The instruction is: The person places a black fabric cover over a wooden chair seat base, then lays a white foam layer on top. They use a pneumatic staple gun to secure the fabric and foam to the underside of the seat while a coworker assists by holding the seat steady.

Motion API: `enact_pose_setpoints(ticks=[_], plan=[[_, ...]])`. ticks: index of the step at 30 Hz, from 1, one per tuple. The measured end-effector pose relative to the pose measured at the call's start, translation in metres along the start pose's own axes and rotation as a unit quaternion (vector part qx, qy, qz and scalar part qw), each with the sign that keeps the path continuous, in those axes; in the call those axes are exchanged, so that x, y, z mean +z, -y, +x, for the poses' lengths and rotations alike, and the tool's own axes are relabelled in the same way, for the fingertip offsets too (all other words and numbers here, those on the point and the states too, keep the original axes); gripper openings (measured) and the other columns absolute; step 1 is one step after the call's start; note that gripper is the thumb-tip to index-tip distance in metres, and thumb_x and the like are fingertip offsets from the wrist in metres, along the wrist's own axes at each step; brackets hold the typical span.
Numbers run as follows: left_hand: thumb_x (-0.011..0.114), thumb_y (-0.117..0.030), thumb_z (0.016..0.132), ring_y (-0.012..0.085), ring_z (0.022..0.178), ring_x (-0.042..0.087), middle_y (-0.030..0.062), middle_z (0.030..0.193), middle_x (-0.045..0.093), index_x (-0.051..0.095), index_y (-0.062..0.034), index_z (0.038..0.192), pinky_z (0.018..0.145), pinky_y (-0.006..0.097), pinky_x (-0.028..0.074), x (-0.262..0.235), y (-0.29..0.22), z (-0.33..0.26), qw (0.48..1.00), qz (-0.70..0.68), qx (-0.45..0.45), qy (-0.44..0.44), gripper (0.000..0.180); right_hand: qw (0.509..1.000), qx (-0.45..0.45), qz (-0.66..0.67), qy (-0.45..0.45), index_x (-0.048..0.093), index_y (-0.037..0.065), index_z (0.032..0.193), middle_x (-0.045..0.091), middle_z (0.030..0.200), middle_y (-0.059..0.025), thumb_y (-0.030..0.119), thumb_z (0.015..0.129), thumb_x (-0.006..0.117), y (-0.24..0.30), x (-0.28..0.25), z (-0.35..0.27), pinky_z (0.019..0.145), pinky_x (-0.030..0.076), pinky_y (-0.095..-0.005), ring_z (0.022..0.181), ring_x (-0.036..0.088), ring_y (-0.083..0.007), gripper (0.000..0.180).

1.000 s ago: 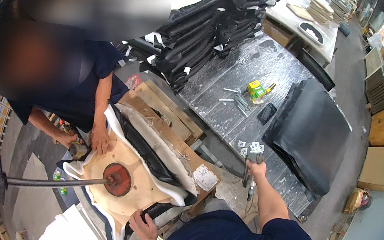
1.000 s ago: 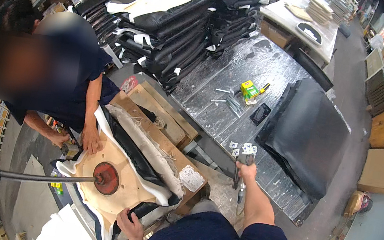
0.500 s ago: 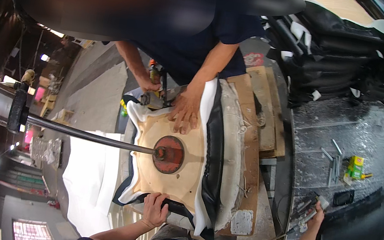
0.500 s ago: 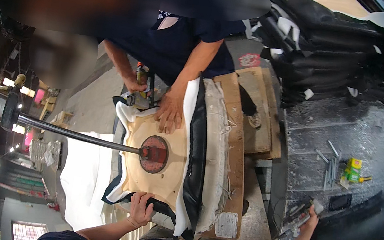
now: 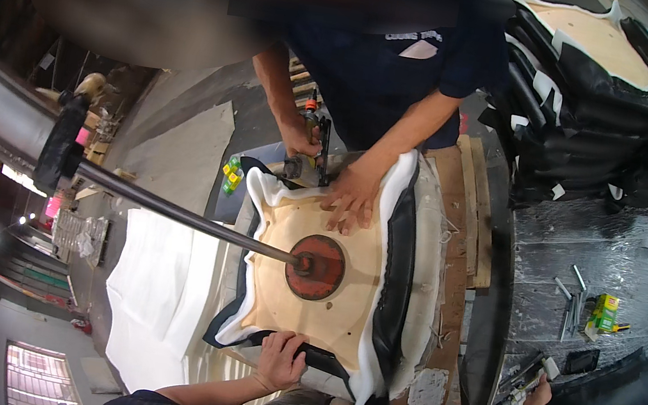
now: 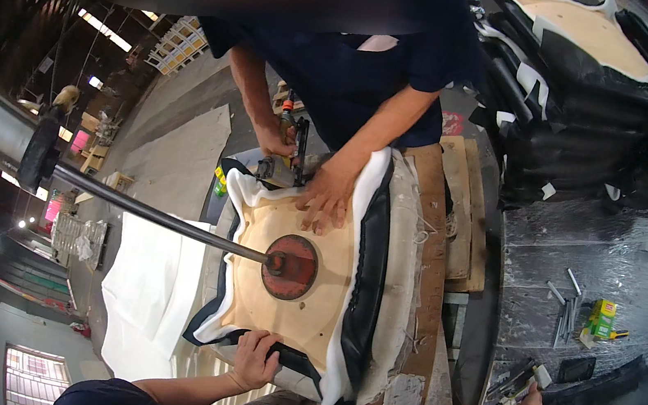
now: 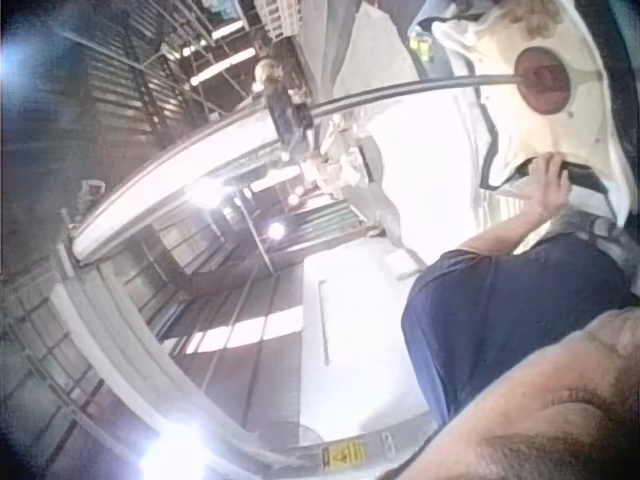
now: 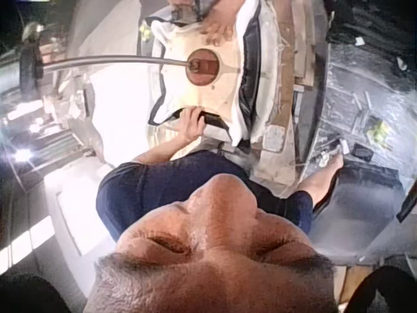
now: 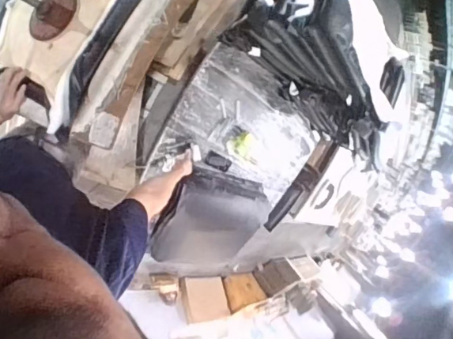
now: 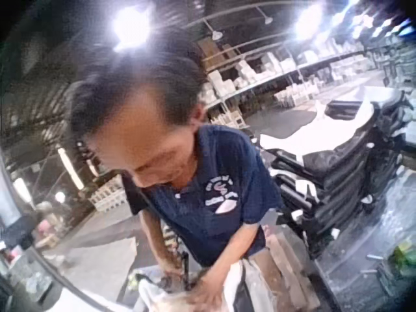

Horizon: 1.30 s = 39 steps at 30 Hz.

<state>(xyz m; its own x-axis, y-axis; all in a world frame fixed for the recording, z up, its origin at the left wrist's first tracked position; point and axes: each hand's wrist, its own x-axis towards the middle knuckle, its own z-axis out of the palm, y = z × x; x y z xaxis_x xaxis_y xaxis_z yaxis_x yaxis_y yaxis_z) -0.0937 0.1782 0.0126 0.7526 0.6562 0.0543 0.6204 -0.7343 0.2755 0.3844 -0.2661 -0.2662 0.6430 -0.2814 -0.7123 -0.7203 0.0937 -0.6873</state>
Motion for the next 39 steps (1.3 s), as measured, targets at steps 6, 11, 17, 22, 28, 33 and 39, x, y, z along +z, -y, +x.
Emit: enact_pose_setpoints(ticks=[6,11,17,22,28,33,39], plan=[[0.076,-0.025,0.092,0.0350,0.114,0.062,0.0124,0.123,0.064,0.070,-0.0121,0.135,0.097,0.050,0.045,-0.001,0.024,-0.007,0.998,-0.057,0.028,-0.016,0.045,0.963,-0.234,-0.132,-0.038,0.064,-0.011,0.144,0.074,0.133,-0.0206,0.015,0.097,0.081,0.012,0.018,-0.083,0.106,0.051,-0.0401,0.119,0.070,-0.0285,0.056],[0.076,-0.026,0.096,0.0333,0.119,0.062,0.0110,0.125,0.064,0.068,-0.0134,0.137,0.099,0.048,0.044,-0.001,0.030,-0.015,0.992,-0.106,0.064,-0.035,0.044,0.956,-0.251,-0.076,0.129,0.068,0.002,0.144,0.070,0.114,-0.0023,0.019,0.100,0.082,0.003,0.095,-0.223,0.075,0.048,-0.0262,0.094,0.063,-0.0119,0.050],[0.075,-0.022,0.099,0.0417,0.136,0.055,0.0194,0.145,0.057,0.067,-0.0111,0.141,0.116,0.053,0.043,-0.033,0.073,-0.020,0.942,-0.323,0.088,-0.019,0.044,0.864,-0.355,-0.192,0.301,0.057,-0.003,0.157,0.067,0.148,-0.0195,0.023,0.105,0.079,-0.005,0.202,-0.397,0.113,0.050,-0.0373,0.129,0.067,-0.0249,0.062],[0.075,-0.021,0.098,0.0448,0.137,0.056,0.0217,0.149,0.058,0.067,-0.0087,0.139,0.116,0.054,0.045,-0.079,0.174,0.026,0.969,-0.200,0.009,-0.148,0.044,0.717,-0.536,-0.429,0.120,0.037,0.009,0.171,0.056,0.158,-0.0318,0.046,0.109,0.062,-0.042,0.222,-0.436,0.119,0.046,-0.0535,0.142,0.057,-0.0503,0.077],[0.071,-0.025,0.103,0.0478,0.142,0.054,0.0297,0.158,0.050,0.040,-0.0086,0.167,0.119,0.056,0.044,-0.057,0.246,0.053,0.954,-0.111,-0.260,-0.098,0.072,0.711,-0.525,-0.454,0.113,0.033,0.012,0.173,0.056,0.156,-0.0327,0.047,0.109,0.059,-0.051,0.233,-0.458,0.116,0.047,-0.0571,0.140,0.057,-0.0521,0.077],[0.064,-0.020,0.107,0.0500,0.143,0.052,0.0308,0.159,0.050,0.033,-0.0030,0.169,0.120,0.054,0.044,-0.041,0.240,0.059,0.953,-0.177,-0.220,-0.111,0.072,0.717,-0.518,-0.457,0.095,0.035,0.012,0.172,0.057,0.154,-0.0350,0.044,0.110,0.060,-0.048,0.224,-0.458,0.115,0.048,-0.0567,0.138,0.058,-0.0527,0.075],[0.061,-0.018,0.108,0.0485,0.145,0.052,0.0302,0.159,0.052,0.033,-0.0004,0.169,0.120,0.053,0.044,-0.046,0.241,0.061,0.953,-0.183,-0.214,-0.110,0.070,0.745,-0.491,-0.439,0.109,0.038,0.009,0.170,0.058,0.151,-0.0363,0.037,0.109,0.064,-0.051,0.225,-0.468,0.113,0.048,-0.0566,0.136,0.059,-0.0545,0.072]])
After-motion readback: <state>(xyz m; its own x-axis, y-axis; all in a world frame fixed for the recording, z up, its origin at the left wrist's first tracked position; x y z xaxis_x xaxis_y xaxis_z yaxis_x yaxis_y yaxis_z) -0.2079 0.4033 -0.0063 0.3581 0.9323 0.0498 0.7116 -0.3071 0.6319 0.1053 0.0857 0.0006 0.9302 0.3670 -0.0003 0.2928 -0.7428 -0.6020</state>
